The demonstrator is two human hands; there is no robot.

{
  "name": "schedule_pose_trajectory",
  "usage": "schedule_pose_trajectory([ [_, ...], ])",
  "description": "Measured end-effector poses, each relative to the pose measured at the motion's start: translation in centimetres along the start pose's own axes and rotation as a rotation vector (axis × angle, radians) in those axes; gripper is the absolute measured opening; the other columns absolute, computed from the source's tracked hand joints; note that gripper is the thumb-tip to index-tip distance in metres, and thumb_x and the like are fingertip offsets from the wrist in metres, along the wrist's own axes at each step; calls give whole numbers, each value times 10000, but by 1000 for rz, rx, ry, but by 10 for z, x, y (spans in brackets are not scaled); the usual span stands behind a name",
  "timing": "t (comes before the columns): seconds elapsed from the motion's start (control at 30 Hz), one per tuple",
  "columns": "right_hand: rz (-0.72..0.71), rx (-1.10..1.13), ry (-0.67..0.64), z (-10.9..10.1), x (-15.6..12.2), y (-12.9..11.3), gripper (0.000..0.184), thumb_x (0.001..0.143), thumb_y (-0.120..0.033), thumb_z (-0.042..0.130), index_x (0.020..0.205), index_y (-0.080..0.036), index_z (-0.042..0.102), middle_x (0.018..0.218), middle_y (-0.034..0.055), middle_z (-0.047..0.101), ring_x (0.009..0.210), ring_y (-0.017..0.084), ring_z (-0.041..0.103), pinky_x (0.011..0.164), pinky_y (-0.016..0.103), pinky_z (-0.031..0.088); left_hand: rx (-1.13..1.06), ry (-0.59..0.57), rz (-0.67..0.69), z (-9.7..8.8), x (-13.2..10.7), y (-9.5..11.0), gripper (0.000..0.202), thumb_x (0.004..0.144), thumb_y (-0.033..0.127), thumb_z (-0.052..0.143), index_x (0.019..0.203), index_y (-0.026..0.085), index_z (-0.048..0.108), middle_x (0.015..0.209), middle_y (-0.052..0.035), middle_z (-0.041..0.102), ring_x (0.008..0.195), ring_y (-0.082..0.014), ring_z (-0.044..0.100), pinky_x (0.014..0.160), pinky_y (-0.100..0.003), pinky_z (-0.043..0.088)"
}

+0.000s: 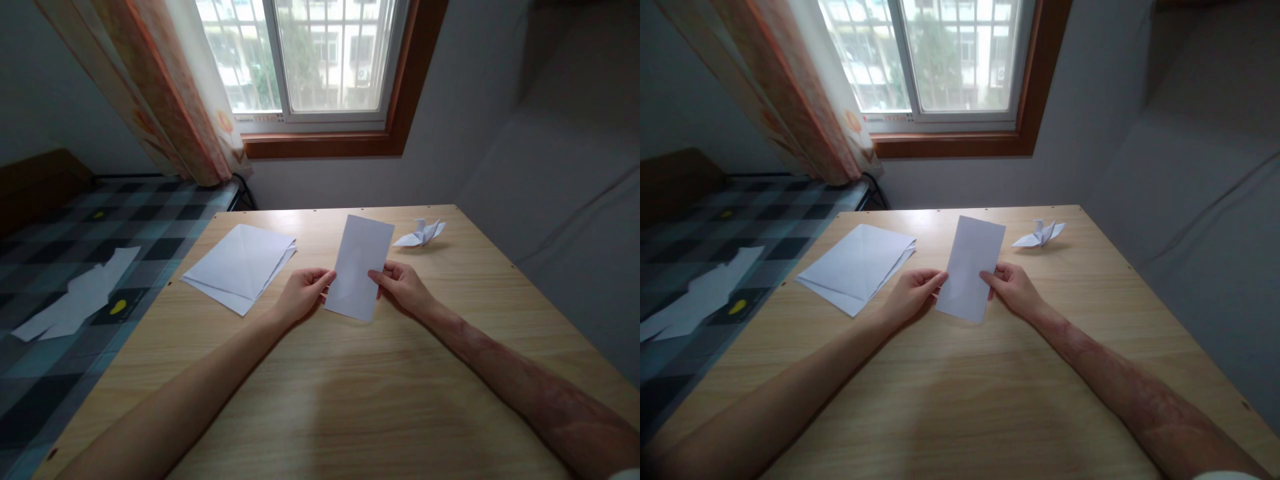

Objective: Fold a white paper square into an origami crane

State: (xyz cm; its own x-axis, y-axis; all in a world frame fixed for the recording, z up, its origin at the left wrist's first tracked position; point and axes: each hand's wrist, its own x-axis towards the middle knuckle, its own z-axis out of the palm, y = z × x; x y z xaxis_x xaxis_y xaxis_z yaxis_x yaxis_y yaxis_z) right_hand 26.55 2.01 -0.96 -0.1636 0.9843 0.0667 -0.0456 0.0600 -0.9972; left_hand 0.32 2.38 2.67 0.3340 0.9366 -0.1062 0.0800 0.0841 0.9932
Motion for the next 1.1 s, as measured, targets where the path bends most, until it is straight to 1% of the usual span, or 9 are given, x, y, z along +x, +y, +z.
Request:
schedule_pose_trajectory([
  [0.17,4,15,29,0,0,5,501,839,-658,894,914,-179,771,794,66,775,634,185,657,559,305,518,1,-12,25,0,-1,-1,627,811,752,832,907,132,835,864,-88,797,707,-165,686,626,-254,544],
  [0.27,3,1,31,-2,-1,9,502,861,-662,878,929,-177,765,801,67,774,619,180,648,547,301,505,47,-2,47,0,-1,-6,620,873,752,776,912,135,821,845,-79,785,700,-165,675,631,-256,528],
  [0.4,6,-34,36,-4,0,12,495,882,-658,863,919,-178,751,756,53,754,572,173,630,509,294,471,70,-4,96,0,-2,-9,599,930,721,732,898,128,809,826,-72,781,699,-164,665,636,-252,507],
  [0.47,-1,-38,35,-4,0,13,484,888,-653,859,911,-183,746,742,47,748,569,176,632,504,296,466,82,-8,113,1,-4,-8,564,921,686,762,922,125,827,870,-80,805,736,-177,686,663,-256,524],
  [0.6,-7,-29,39,-2,-1,11,482,884,-652,863,912,-184,748,741,47,749,571,180,637,507,301,476,86,-10,106,3,-6,-2,543,857,650,845,981,121,855,958,-105,842,800,-203,729,707,-265,564],
  [0.67,-5,-35,42,-1,-1,9,496,876,-665,865,904,-184,747,737,48,749,571,180,638,506,302,481,101,-2,100,3,-7,0,540,846,652,852,960,124,857,937,-103,841,782,-200,726,692,-261,563],
  [0.83,-9,-58,51,-1,-2,6,508,872,-686,859,874,-195,731,713,42,739,553,177,629,498,301,478,178,41,122,3,-7,2,533,854,665,826,821,133,827,809,-82,799,716,-187,675,613,-248,506],
  [1.1,-21,-54,31,-3,-2,8,495,881,-677,857,900,-195,748,775,49,747,594,178,640,528,307,498,198,29,113,1,-5,6,513,861,641,802,787,134,803,753,-68,759,682,-169,632,596,-241,483],
])
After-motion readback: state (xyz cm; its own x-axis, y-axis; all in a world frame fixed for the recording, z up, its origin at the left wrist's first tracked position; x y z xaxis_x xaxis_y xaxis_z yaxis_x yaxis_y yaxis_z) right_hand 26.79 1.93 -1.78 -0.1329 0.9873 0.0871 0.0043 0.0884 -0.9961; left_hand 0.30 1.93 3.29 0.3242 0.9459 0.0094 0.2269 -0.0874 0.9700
